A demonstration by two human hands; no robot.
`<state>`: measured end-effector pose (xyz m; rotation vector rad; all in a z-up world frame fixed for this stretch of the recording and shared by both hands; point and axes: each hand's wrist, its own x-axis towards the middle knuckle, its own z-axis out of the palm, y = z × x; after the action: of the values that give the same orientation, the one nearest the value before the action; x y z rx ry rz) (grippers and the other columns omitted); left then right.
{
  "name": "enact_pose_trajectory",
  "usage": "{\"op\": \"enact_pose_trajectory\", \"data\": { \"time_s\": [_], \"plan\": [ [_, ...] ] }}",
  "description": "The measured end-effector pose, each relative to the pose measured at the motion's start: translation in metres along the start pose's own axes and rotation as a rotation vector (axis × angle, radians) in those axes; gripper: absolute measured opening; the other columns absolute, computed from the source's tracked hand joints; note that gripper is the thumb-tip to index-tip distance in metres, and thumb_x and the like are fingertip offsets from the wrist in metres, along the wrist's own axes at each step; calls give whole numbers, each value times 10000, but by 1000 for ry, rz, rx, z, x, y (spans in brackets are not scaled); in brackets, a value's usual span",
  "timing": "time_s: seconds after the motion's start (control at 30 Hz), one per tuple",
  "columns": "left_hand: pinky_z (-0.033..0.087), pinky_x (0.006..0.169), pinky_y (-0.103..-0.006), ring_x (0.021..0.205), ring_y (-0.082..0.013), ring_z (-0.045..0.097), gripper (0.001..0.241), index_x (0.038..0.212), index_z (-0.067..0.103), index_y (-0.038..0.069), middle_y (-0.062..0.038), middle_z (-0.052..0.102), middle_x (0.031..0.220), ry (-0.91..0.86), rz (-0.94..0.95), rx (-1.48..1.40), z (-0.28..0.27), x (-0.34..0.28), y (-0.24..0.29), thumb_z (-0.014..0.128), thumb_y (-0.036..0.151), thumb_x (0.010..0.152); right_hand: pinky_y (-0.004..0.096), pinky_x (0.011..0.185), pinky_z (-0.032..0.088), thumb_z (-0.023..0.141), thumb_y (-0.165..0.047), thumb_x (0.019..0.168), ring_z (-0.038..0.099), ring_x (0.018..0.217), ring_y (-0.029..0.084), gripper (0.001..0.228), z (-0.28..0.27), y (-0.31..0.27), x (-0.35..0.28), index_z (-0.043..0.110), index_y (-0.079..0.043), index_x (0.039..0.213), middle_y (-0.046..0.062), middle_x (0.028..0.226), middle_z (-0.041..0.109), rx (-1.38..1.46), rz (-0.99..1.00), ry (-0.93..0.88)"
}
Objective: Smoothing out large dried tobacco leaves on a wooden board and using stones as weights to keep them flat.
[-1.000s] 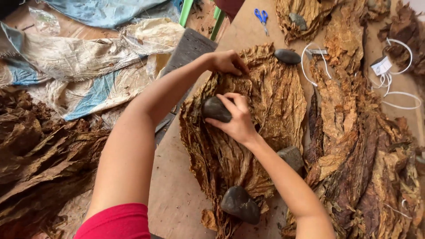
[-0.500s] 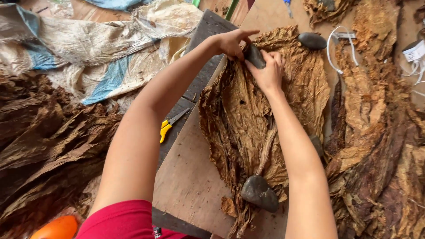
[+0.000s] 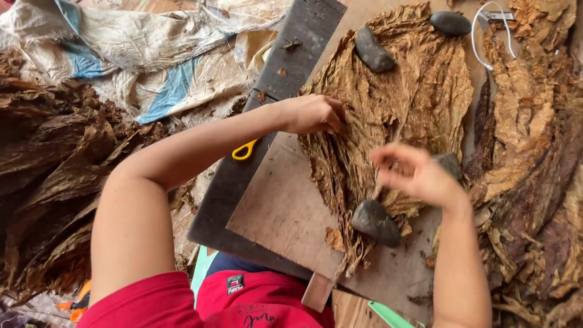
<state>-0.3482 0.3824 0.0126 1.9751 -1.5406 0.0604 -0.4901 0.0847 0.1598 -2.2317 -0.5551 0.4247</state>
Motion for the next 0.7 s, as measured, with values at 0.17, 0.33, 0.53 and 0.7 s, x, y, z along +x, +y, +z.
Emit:
{"op": "enact_pose_trajectory", "data": {
  "time_s": [0.17, 0.33, 0.53, 0.7],
  "plan": [
    [577, 1209, -602, 1270, -452, 796, 114, 1229, 771, 96, -205, 807, 1374, 143, 102, 207, -2, -34, 34, 735, 63, 1127, 571, 1158, 614, 1047, -280, 845, 676, 1408, 339, 881, 53, 10, -98, 673, -144, 1632, 133, 1505, 645, -118, 383, -7],
    [613, 1071, -709, 1391, -496, 736, 301, 1422, 750, 203, -192, 773, 1504, 71, -31, 423, 27, -66, 26, 657, 112, 1150, 578, 1168, 586, 1090, -400, 750, 690, 1390, 369, 1028, 88, 48, -125, 664, -208, 1667, 110, 1430, 670, -325, 182, 162],
    [209, 1255, -905, 1526, -533, 627, 551, 1704, 554, 483, -240, 764, 1556, -64, -187, 618, 24, -63, 61, 589, 256, 1203, 609, 1129, 584, 1092, -434, 755, 700, 1320, 416, 997, 69, 43, -97, 714, -167, 1639, 186, 1387, 680, -317, 71, 282],
    [163, 1228, -965, 1639, -570, 499, 644, 1662, 581, 563, -231, 740, 1601, -83, -131, 722, 27, -73, 73, 576, 219, 1117, 582, 1034, 625, 1100, -484, 814, 733, 1272, 448, 954, 66, 32, -34, 741, -93, 1607, 212, 1368, 682, -395, -43, 453]
  ]
}}
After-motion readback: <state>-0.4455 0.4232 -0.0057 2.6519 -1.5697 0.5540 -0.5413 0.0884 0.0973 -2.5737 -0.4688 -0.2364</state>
